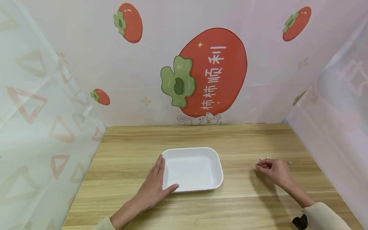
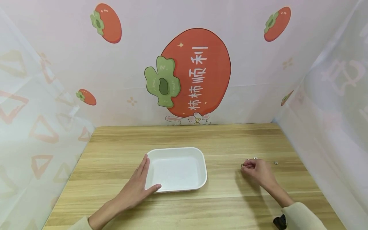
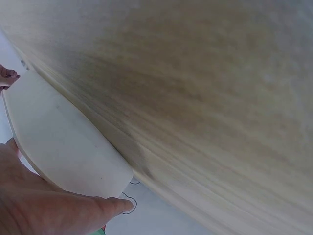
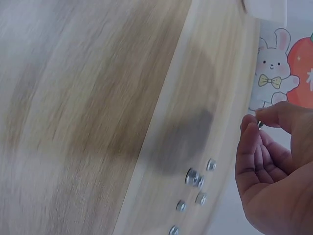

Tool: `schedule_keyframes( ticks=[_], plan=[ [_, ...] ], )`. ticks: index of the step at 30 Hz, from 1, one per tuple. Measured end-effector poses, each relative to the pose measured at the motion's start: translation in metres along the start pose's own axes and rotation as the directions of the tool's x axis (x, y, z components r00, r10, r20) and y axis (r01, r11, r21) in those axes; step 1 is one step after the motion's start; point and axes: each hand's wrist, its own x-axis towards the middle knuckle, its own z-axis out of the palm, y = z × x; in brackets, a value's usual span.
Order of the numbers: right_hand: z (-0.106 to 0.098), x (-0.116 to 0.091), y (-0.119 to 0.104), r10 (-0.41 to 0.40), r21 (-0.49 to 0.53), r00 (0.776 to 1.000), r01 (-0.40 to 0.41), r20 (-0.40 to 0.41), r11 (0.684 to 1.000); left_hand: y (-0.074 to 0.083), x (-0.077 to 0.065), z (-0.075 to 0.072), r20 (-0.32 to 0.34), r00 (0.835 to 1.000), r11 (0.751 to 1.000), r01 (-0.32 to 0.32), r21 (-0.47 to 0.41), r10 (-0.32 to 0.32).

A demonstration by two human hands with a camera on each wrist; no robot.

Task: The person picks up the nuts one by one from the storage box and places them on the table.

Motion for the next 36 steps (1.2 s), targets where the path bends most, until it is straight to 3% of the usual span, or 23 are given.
schedule_keyframes(
  ticks=[5, 10, 18, 25, 36],
  plan=[
    [-0.001, -0.001, 0.005, -0.068, -0.101, 0.997, 0.064, -0.035, 0.993, 0.000, 0.000, -0.001, 0.025, 1.000, 1.000, 0.014, 0.001, -0.014],
    [-0.001, -0.003, 0.008, -0.063, -0.130, 0.998, 0.059, -0.023, 0.990, 0.000, 0.000, -0.002, 0.042, 0.999, 1.000, 0.021, -0.005, -0.021],
    [0.000, -0.003, 0.013, -0.122, -0.173, 0.992, 0.120, 0.000, 0.977, -0.001, 0.001, -0.002, 0.048, 0.999, 1.000, 0.023, -0.003, -0.023],
    [0.001, -0.003, 0.014, -0.115, -0.242, 0.993, 0.120, 0.036, 0.963, 0.000, 0.001, -0.001, 0.040, 0.999, 1.000, 0.026, -0.001, -0.026],
    [0.003, -0.003, 0.017, -0.120, -0.260, 0.990, 0.135, 0.075, 0.956, 0.000, 0.001, -0.001, 0.042, 0.999, 1.000, 0.024, 0.011, -0.025]
  ],
)
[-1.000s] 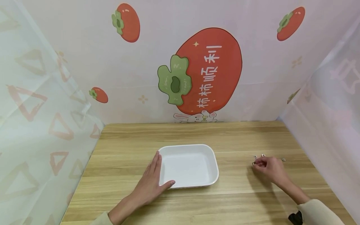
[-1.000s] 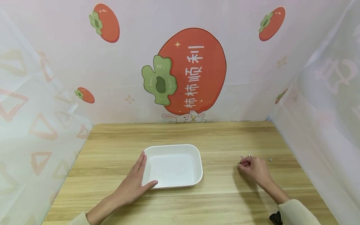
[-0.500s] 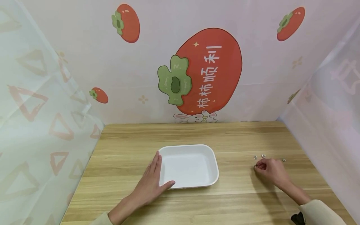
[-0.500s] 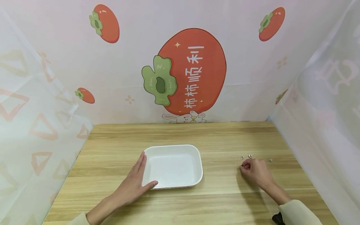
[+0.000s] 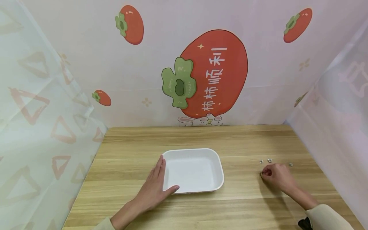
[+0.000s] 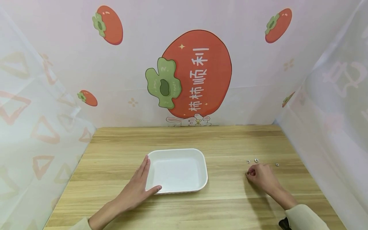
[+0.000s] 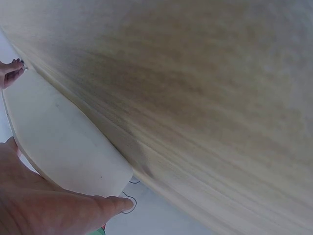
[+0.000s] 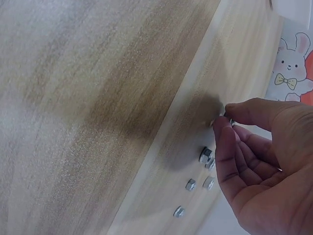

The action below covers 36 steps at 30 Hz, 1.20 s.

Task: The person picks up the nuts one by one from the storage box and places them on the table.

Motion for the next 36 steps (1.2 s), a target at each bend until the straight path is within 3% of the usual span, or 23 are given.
schedule_keyframes(
  ticks=[19, 36],
  plan=[
    [0.0012, 0.0029, 0.0023, -0.013, -0.058, 1.000, 0.013, 0.006, 0.998, 0.0000, 0.0015, -0.0011, 0.011, 1.000, 1.000, 0.006, -0.006, -0.006],
    [0.0000, 0.0012, 0.0001, 0.008, -0.048, 1.000, -0.007, 0.019, 0.999, -0.0008, 0.0018, -0.0009, 0.009, 1.000, 1.000, -0.002, -0.001, 0.002]
  ],
)
